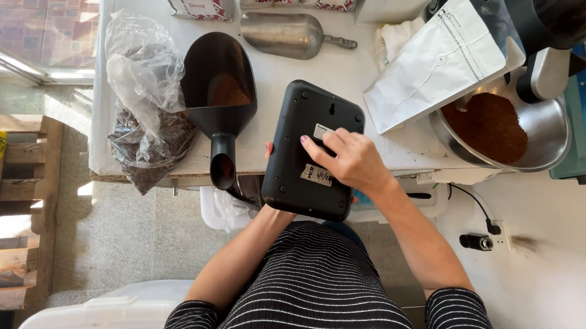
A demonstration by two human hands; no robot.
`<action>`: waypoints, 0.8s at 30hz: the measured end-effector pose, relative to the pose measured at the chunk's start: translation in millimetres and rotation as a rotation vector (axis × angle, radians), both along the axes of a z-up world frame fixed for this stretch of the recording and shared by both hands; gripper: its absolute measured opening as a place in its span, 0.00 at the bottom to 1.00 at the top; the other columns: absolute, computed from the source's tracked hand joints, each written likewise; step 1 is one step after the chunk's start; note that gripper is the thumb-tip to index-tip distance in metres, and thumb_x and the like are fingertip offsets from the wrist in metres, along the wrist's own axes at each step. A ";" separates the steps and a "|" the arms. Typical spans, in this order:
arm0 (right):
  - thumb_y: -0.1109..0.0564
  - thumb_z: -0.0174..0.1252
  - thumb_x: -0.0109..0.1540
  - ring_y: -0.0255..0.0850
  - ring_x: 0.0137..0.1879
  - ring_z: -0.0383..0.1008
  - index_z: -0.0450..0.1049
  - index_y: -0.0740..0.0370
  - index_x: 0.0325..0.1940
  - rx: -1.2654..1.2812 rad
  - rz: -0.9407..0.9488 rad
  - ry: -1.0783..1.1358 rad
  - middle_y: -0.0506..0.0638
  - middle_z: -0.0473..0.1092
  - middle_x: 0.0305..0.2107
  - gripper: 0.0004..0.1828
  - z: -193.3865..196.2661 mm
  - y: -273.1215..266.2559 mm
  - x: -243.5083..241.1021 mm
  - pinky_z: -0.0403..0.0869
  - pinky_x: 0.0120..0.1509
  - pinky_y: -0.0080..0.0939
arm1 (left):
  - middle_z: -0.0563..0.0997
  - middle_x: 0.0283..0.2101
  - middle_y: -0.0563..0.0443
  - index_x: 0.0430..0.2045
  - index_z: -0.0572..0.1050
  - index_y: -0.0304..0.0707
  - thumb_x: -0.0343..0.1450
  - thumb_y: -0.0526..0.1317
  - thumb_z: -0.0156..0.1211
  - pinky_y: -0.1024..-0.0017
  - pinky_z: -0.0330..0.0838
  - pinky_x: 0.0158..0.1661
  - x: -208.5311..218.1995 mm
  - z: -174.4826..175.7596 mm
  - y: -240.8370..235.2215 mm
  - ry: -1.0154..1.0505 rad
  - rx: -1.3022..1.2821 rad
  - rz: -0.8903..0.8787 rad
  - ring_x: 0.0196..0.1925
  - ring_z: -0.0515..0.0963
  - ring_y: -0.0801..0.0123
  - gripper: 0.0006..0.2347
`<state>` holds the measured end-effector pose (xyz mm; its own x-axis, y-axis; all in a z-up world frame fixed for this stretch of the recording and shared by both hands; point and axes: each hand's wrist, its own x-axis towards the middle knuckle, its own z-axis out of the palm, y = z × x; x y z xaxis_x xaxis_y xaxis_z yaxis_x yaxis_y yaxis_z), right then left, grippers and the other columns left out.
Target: Grinding coffee beans into a bowl and weighing the grounds on a digital scale for packaging.
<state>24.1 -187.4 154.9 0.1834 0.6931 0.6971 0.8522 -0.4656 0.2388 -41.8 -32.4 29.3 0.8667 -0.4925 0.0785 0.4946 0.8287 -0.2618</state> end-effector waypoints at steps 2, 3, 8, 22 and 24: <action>0.58 0.47 0.71 0.41 0.27 0.64 0.78 0.62 0.48 0.024 -0.006 0.048 0.50 0.62 0.27 0.13 -9.0 -1.1 4.6 0.70 0.29 0.35 | 0.66 0.68 0.35 0.71 0.58 0.38 0.68 0.72 0.48 0.55 0.60 0.66 -0.9 8.6 -5.5 0.006 -0.009 -0.001 0.67 0.70 0.50 0.43; 0.57 0.49 0.71 0.40 0.27 0.65 0.78 0.62 0.48 0.046 -0.013 0.093 0.49 0.62 0.27 0.12 -13.2 -1.9 7.1 0.71 0.29 0.34 | 0.66 0.68 0.35 0.71 0.58 0.38 0.68 0.72 0.48 0.55 0.60 0.66 -0.8 13.0 -8.4 0.007 -0.013 -0.002 0.67 0.70 0.50 0.43; 0.60 0.51 0.71 0.38 0.25 0.68 0.77 0.60 0.49 0.477 -0.028 0.779 0.48 0.67 0.24 0.09 -9.7 -10.7 4.4 0.71 0.27 0.36 | 0.67 0.68 0.35 0.71 0.58 0.38 0.68 0.73 0.48 0.55 0.60 0.65 2.3 13.8 -10.9 0.005 -0.041 -0.001 0.66 0.71 0.50 0.43; 0.53 0.60 0.66 0.49 0.32 0.81 0.77 0.49 0.61 0.535 -0.244 1.106 0.53 0.80 0.31 0.18 17.3 3.6 -61.0 0.77 0.34 0.46 | 0.67 0.68 0.34 0.71 0.58 0.38 0.67 0.74 0.49 0.54 0.61 0.65 15.9 2.6 -14.0 0.007 -0.104 -0.013 0.65 0.72 0.50 0.44; 0.43 0.54 0.68 0.51 0.26 0.77 0.76 0.35 0.63 0.161 -0.462 0.724 0.47 0.75 0.21 0.19 -6.3 -1.6 -69.9 0.76 0.30 0.49 | 0.66 0.68 0.31 0.69 0.62 0.37 0.62 0.78 0.45 0.45 0.60 0.65 17.5 1.5 -16.8 0.064 0.064 0.011 0.64 0.72 0.42 0.49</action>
